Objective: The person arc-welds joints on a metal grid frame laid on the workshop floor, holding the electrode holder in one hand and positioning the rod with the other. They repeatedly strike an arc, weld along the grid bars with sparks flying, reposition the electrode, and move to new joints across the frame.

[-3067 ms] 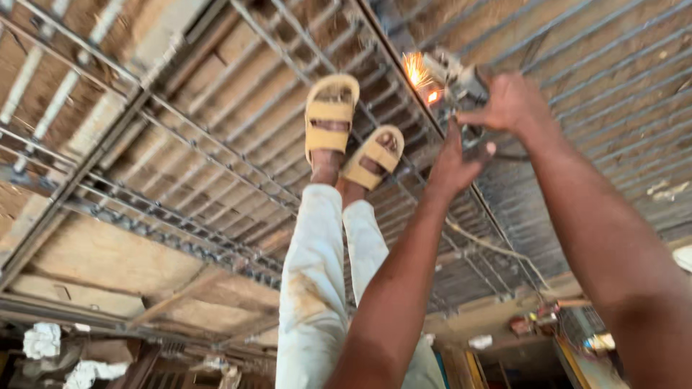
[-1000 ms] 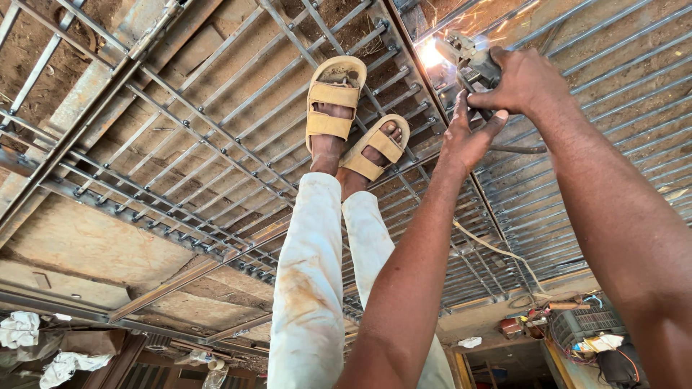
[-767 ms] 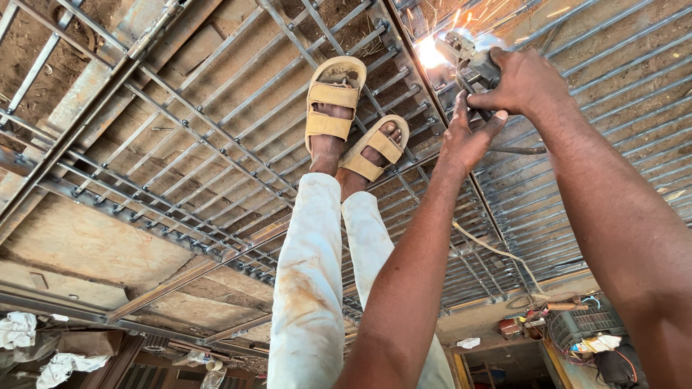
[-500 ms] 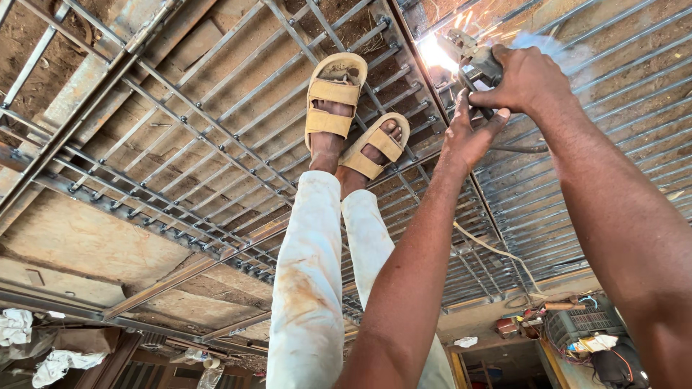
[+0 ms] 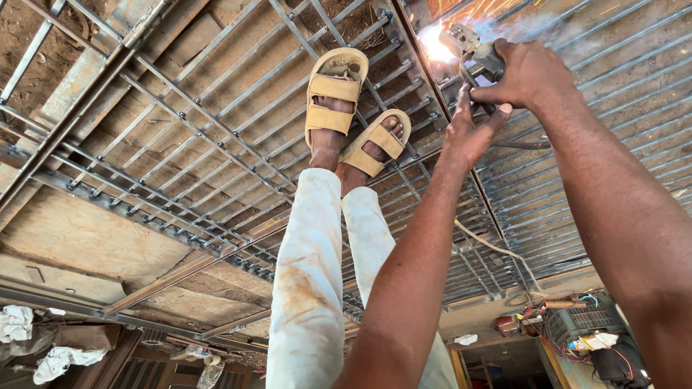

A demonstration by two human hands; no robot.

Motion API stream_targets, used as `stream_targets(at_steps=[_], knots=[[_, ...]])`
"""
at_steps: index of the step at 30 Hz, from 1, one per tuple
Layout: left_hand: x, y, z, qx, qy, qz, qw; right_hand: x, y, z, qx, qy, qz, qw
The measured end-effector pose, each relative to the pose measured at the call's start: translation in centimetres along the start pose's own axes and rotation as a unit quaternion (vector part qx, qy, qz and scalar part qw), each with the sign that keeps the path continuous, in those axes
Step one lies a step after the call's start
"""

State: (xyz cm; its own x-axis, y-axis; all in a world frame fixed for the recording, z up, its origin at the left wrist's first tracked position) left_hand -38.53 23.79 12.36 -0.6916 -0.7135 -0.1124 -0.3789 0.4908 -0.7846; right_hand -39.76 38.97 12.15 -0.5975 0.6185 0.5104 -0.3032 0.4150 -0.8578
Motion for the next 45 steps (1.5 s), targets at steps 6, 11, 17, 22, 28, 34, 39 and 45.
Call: stream_targets(at_steps=[6, 11, 17, 22, 28, 34, 39, 45], knots=[[-0.5, -0.1, 0.5, 0.043, -0.017, 0.023, 0.999, -0.7, 0.3, -0.5, -0.037, -0.042, 0.009, 0.998], [-0.1, -0.3, 0.3, 0.026, -0.019, 0.007, 0.999, -0.8, 0.1, -0.4, -0.028, -0.037, 0.012, 0.999], [0.0, 0.4, 0.9, 0.018, -0.023, -0.001, 1.000, -0.2, 0.3, 0.3, -0.015, -0.054, 0.010, 0.998], [0.0, 0.6, 0.7, -0.005, -0.006, -0.008, 1.000, -0.3, 0.1, -0.2, -0.029, -0.022, 0.015, 0.999], [0.0, 0.2, 0.6, 0.014, -0.021, -0.007, 1.000, -0.6, 0.5, -0.2, -0.003, -0.041, -0.005, 0.999], [-0.1, 0.4, 0.1, 0.003, -0.025, -0.008, 1.000, -1.0, 0.7, -0.7, -0.011, -0.030, -0.009, 0.999], [-0.1, 0.4, 0.4, 0.008, -0.028, -0.010, 1.000, -0.7, 0.5, -0.2, -0.015, -0.027, 0.010, 0.999], [-0.6, 0.0, 0.1, -0.020, -0.045, 0.018, 0.999, 1.3, -1.5, 1.4, 0.012, 0.046, -0.007, 0.999]])
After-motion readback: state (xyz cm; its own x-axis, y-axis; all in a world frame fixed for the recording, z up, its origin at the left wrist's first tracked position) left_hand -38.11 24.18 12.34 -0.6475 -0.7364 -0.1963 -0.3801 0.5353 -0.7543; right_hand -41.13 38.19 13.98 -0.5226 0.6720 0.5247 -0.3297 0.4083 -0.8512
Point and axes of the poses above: each hand's wrist, its own y-axis towards the middle knuckle, its own x-axis out of the back of the hand, z = x × y, the point moved 9 cm from there along y, towards the middle knuckle, and after that the axes turned 12 degrees about -x, right-handed, at the moved point
